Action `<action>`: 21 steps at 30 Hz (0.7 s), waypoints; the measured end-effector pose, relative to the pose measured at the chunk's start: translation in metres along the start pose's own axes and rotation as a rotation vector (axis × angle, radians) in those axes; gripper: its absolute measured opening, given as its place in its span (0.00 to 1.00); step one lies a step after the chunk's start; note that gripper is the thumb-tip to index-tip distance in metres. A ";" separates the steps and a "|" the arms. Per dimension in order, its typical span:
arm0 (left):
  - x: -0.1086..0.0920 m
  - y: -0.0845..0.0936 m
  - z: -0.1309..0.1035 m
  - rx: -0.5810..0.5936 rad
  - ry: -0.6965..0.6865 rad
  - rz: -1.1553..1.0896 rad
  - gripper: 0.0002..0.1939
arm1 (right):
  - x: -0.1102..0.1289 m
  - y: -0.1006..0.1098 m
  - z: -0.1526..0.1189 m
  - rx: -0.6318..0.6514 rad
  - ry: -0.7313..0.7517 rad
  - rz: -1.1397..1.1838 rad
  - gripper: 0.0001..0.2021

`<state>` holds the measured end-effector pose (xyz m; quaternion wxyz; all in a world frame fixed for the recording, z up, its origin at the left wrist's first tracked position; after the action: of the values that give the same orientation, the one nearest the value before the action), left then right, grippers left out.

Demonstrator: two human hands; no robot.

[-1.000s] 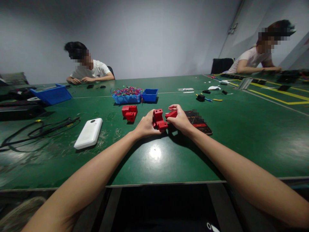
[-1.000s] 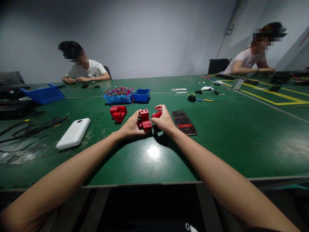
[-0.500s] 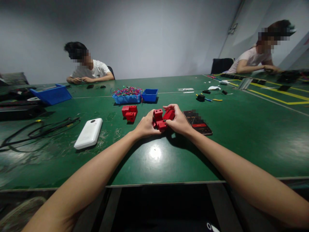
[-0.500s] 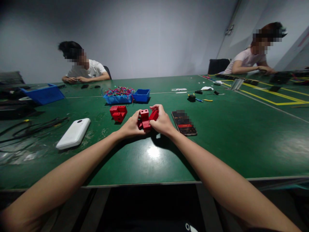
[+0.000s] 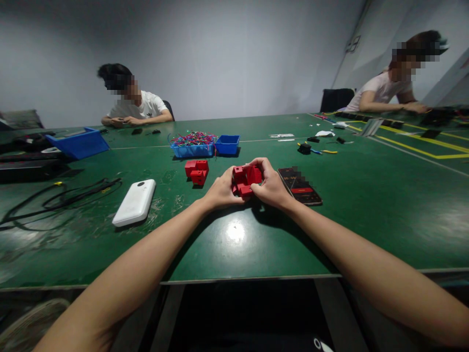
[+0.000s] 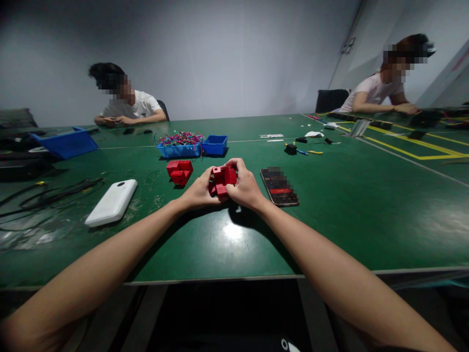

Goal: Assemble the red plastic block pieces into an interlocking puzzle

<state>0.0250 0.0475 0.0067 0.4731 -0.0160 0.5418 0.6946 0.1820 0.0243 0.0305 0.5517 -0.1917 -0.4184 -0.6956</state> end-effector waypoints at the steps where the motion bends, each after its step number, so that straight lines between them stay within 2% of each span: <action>1: 0.000 0.000 0.000 0.000 0.001 0.000 0.42 | 0.000 0.000 0.000 0.004 0.010 0.013 0.23; 7: 0.000 0.000 0.000 0.006 0.007 -0.006 0.41 | 0.004 0.002 0.001 -0.047 0.083 -0.054 0.21; 21: -0.002 0.000 0.000 -0.005 -0.003 -0.017 0.42 | 0.005 -0.001 0.000 0.004 0.099 0.110 0.22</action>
<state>0.0256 0.0464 0.0078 0.4800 -0.0207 0.5391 0.6918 0.1790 0.0213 0.0340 0.6094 -0.1785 -0.3808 -0.6721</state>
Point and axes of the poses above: each hand's wrist, its own z-axis towards the middle knuckle, its own y-axis out of the back of the hand, x = y × z, the point moved 4 cm from there along z, towards the middle knuckle, and after that the axes turned 1 degree about z, right-handed, at the moved point
